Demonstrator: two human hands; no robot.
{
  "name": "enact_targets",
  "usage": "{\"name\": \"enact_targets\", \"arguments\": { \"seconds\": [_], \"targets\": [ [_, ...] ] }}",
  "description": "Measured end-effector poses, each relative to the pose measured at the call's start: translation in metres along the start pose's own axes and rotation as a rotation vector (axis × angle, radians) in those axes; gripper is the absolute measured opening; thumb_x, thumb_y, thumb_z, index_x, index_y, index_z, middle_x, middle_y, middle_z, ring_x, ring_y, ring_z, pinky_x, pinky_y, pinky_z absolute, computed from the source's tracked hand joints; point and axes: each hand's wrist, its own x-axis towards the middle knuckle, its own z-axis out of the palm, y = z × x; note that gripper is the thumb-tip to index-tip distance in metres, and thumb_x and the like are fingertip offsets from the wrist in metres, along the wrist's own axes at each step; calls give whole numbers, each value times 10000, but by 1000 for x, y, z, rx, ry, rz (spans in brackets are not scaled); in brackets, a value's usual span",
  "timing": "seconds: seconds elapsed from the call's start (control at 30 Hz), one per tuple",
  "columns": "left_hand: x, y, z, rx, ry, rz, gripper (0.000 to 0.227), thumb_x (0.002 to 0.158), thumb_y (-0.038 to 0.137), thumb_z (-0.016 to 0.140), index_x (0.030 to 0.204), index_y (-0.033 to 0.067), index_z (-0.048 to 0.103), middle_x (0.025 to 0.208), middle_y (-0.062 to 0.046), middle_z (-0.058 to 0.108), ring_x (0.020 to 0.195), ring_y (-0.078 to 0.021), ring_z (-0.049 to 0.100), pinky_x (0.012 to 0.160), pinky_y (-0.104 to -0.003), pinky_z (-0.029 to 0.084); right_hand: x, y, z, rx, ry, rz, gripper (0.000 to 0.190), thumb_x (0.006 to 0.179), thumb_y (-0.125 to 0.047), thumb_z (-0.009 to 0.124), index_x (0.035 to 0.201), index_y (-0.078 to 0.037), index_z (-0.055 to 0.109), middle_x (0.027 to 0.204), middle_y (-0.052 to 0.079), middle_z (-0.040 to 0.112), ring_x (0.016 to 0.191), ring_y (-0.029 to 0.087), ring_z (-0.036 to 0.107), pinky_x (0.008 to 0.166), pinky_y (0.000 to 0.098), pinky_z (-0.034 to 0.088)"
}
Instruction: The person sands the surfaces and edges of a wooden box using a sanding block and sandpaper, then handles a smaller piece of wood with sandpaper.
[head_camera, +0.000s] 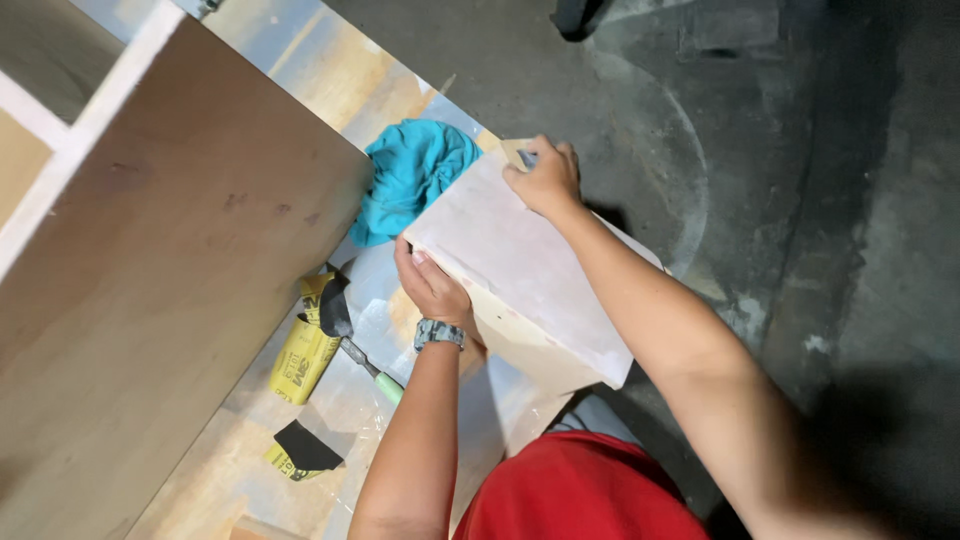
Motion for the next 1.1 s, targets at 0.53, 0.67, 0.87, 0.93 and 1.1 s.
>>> {"name": "enact_targets", "arguments": {
  "seconds": [0.53, 0.67, 0.87, 0.93, 1.1],
  "targets": [
    [-21, -70, -14, 76, -52, -139, 435, 1190, 296, 343, 1321, 37, 667, 1110, -253, 726, 1053, -444, 714, 979, -483, 547, -51, 30, -40, -13, -71, 153, 552, 828, -571, 872, 1272, -268, 745, 1208, 127, 692, 1219, 383, 711, 1017, 515, 575],
    [-20, -80, -20, 164, -18, -190, 446, 1203, 358, 338, 1220, 108, 706, 981, -203, 731, 955, -444, 725, 911, -462, 567, -173, -28, -72, 43, -32, -450, 572, 745, -411, 894, 1242, -193, 713, 1064, 127, 647, 1064, 403, 683, 949, 508, 531],
    [-19, -65, -25, 161, -33, -189, 413, 1196, 336, 350, 1185, 101, 689, 915, -240, 692, 896, -483, 691, 863, -478, 560, -97, 20, -46, 26, -46, -286, 599, 759, -505, 884, 1259, -238, 692, 1089, 138, 639, 1095, 416, 692, 969, 533, 549],
    [-16, -65, -20, 142, -24, -190, 408, 1193, 335, 354, 1173, 107, 692, 898, -226, 691, 871, -467, 687, 856, -471, 557, -59, 33, -47, -8, -49, -103, 586, 788, -531, 870, 1275, -278, 667, 1166, 128, 627, 1157, 413, 694, 991, 540, 563],
    [-14, -55, -24, 156, -72, -175, 419, 1192, 338, 323, 1151, 100, 666, 859, -255, 671, 855, -512, 675, 814, -518, 546, -25, 75, -53, 721, -86, 354, 562, 894, -390, 876, 1381, -175, 698, 1003, 127, 733, 813, 250, 757, 661, 385, 604]
  ]
}}
